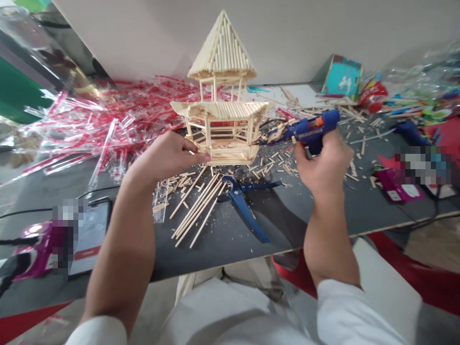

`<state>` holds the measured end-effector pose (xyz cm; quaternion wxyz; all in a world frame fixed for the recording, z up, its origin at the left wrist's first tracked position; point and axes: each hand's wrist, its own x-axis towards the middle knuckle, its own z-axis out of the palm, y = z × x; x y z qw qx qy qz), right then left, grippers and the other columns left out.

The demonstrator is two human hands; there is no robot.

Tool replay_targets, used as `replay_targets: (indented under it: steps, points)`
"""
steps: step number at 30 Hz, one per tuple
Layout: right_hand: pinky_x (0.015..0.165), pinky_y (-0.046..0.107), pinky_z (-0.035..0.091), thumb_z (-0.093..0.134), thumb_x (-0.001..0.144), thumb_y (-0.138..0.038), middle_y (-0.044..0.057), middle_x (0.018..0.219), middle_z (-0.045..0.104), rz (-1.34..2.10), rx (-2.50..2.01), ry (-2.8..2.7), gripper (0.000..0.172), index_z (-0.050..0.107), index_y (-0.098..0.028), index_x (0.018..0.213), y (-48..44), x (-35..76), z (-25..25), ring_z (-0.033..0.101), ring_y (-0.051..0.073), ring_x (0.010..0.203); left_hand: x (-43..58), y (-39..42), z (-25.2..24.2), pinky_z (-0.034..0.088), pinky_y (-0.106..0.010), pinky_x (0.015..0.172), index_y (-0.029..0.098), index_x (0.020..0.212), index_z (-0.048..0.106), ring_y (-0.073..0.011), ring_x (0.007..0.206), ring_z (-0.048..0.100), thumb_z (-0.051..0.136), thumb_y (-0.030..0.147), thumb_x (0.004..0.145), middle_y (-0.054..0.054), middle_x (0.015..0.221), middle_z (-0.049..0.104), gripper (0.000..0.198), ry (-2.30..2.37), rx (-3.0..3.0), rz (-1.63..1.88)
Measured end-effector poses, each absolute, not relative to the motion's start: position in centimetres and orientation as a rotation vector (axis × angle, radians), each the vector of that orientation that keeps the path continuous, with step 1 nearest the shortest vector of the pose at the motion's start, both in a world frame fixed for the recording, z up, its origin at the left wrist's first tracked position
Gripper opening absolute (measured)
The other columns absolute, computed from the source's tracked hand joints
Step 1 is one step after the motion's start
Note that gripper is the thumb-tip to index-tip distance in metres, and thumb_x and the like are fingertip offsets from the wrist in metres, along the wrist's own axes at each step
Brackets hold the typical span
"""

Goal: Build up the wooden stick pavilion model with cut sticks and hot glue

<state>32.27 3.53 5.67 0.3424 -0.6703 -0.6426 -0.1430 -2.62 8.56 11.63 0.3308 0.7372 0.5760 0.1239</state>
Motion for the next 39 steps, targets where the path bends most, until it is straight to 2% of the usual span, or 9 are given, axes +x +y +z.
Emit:
replay_targets:
  steps: [5,11,14,19,23,26,32,39]
  points:
    - [0.083,0.046,0.055,0.059,0.087,-0.037,0.015,0.097,0.071,-0.377,-1.752,-1.671,0.036,0.06,-0.019,0.118,3.47,32.26,5.97,0.072,0.034,0.096,-2.23,8.4,12.02,0.022,-0.03,0.057,0.016,0.065,0.07,-0.0097,0.055,0.028,0.073,0.047,0.075,0.002,0.055,0.032,0.033,1.563,1.94,0.267]
    - [0.079,0.043,0.055,0.058,0.089,-0.039,0.012,0.093,0.072,-0.358,-1.78,-1.659,0.039,0.06,-0.02,0.123,3.31,31.92,6.03,0.072,0.031,0.088,-2.31,8.56,11.77,0.026,-0.03,0.059,0.015,0.069,0.075,-0.014,0.061,0.041,0.075,0.048,0.072,0.0,0.054,0.041,0.034,1.531,1.94,0.327]
    - [0.078,0.043,0.055,0.059,0.088,-0.038,0.012,0.091,0.072,-0.342,-1.778,-1.664,0.04,0.061,-0.019,0.124,3.31,31.86,6.15,0.072,0.031,0.084,-2.37,8.63,11.64,0.027,-0.029,0.059,0.014,0.073,0.078,-0.0139,0.06,0.042,0.074,0.052,0.073,0.0,0.055,0.045,0.038,1.531,1.947,0.328]
    - [0.075,0.042,0.055,0.059,0.088,-0.039,0.011,0.086,0.071,-0.308,-1.791,-1.659,0.039,0.062,-0.02,0.121,3.31,31.78,6.47,0.071,0.03,0.079,-2.31,8.66,11.67,0.029,-0.029,0.059,0.015,0.076,0.081,-0.0145,0.06,0.044,0.075,0.053,0.072,0.001,0.052,0.041,0.039,1.542,1.952,0.321]
    - [0.073,0.04,0.054,0.06,0.086,-0.037,0.01,0.083,0.071,-0.287,-1.793,-1.657,0.036,0.063,-0.021,0.118,3.23,31.69,6.55,0.07,0.028,0.075,-2.34,8.67,11.58,0.03,-0.03,0.058,0.015,0.081,0.082,-0.0137,0.058,0.044,0.075,0.054,0.073,0.001,0.054,0.046,0.04,1.55,1.952,0.314]
    - [0.073,0.04,0.054,0.061,0.086,-0.037,0.009,0.083,0.071,-0.289,-1.793,-1.658,0.036,0.063,-0.02,0.118,3.18,31.61,6.59,0.07,0.027,0.075,-2.42,8.67,11.54,0.031,-0.03,0.058,0.015,0.082,0.083,-0.0139,0.058,0.046,0.075,0.052,0.074,0.0,0.056,0.05,0.038,1.537,1.96,0.318]
    - [0.073,0.039,0.053,0.061,0.087,-0.038,0.01,0.085,0.071,-0.285,-1.812,-1.666,0.038,0.062,-0.02,0.121,3.3,31.71,6.51,0.07,0.028,0.078,-2.55,8.77,11.49,0.032,-0.031,0.06,0.015,0.082,0.082,-0.0153,0.059,0.048,0.074,0.053,0.075,0.0,0.056,0.047,0.039,1.562,1.96,0.27]
    - [0.074,0.04,0.053,0.06,0.088,-0.039,0.01,0.083,0.07,-0.287,-1.828,-1.664,0.039,0.061,-0.019,0.121,3.31,31.7,6.43,0.07,0.028,0.077,-2.57,8.78,11.42,0.035,-0.031,0.063,0.015,0.087,0.083,-0.0175,0.064,0.053,0.072,0.052,0.075,-0.002,0.062,0.058,0.04,1.538,1.969,0.277]
